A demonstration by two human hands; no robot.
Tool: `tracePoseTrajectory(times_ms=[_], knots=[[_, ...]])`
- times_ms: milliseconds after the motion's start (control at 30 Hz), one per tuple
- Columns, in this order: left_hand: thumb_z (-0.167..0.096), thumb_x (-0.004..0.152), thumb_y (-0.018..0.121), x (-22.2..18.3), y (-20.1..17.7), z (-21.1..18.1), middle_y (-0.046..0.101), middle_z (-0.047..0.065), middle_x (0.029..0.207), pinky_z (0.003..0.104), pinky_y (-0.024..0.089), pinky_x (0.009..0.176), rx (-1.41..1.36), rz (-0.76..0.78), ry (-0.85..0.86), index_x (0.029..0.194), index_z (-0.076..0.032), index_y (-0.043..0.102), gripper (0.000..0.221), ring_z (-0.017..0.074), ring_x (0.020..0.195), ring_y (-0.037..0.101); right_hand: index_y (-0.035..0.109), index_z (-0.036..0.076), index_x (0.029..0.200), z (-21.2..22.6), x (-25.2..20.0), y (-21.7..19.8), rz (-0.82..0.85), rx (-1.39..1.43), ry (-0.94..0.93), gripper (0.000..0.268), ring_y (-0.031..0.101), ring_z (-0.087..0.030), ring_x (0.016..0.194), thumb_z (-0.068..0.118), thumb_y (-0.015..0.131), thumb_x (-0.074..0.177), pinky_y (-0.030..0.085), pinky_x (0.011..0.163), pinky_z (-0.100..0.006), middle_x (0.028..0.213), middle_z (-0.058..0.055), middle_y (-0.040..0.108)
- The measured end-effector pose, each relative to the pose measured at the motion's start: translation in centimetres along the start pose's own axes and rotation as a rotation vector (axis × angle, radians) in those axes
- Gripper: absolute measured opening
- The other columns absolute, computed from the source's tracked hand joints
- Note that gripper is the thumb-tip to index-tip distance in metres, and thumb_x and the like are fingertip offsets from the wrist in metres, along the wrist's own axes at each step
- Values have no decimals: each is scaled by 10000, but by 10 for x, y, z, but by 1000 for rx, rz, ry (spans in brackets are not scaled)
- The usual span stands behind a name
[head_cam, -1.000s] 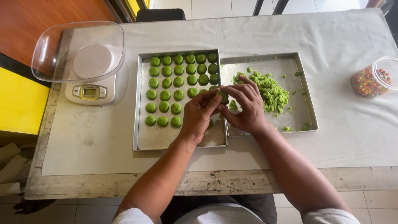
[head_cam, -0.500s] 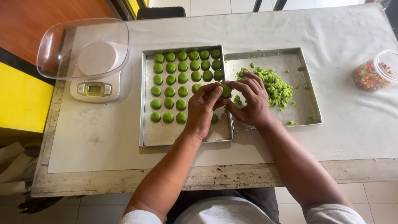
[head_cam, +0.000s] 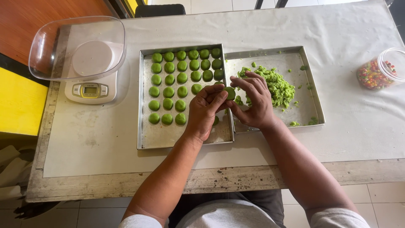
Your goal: Shaping green dough into small uniform balls and arranging them in rows on a baking tray.
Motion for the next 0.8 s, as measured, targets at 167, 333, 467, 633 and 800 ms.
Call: tracePoseTrajectory(times_ms=[167, 333, 467, 633, 800], knots=[[-149, 920, 787, -4, 4, -7, 756, 170, 971, 370, 673, 814, 39, -2, 3, 1190, 18, 670, 338, 196, 832, 763, 755, -8, 1178, 2, 0, 1, 16, -9, -21, 372, 693, -350, 897, 201, 828, 878, 502, 1033, -573, 977, -150, 711], [-153, 909, 803, -6, 4, -2, 755, 167, 969, 351, 676, 799, 43, 8, -18, 1187, 24, 675, 354, 159, 824, 748, 740, -15, 1129, -2, -3, -2, -22, 13, -15, 415, 693, -355, 903, 246, 895, 845, 517, 1021, -579, 991, -149, 710], [-139, 905, 808, -5, 3, -4, 756, 164, 920, 343, 673, 785, 25, -1, -2, 1171, 32, 679, 343, 159, 795, 753, 722, -30, 1193, 4, 1, -2, 25, 50, -11, 442, 686, -365, 917, 237, 850, 865, 505, 1028, -596, 995, -164, 696], [-145, 914, 799, -7, 4, -4, 757, 172, 914, 359, 673, 788, 21, -1, -1, 1178, 34, 672, 344, 170, 806, 756, 742, -25, 1190, 4, -1, 0, 47, 38, -20, 386, 693, -355, 899, 189, 821, 878, 513, 1022, -574, 981, -155, 699], [-113, 905, 804, -8, 8, -3, 751, 210, 906, 414, 668, 786, 3, 35, -13, 1181, 53, 663, 352, 247, 813, 768, 714, -48, 1151, -7, -6, -4, -20, 46, -10, 409, 684, -390, 905, 112, 882, 814, 526, 991, -606, 986, -175, 696]])
Point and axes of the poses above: each hand's wrist, its own x-axis towards the middle knuckle, its own y-axis out of the palm, z = x × y, the point moved 5 cm from there along x, towards the middle knuckle
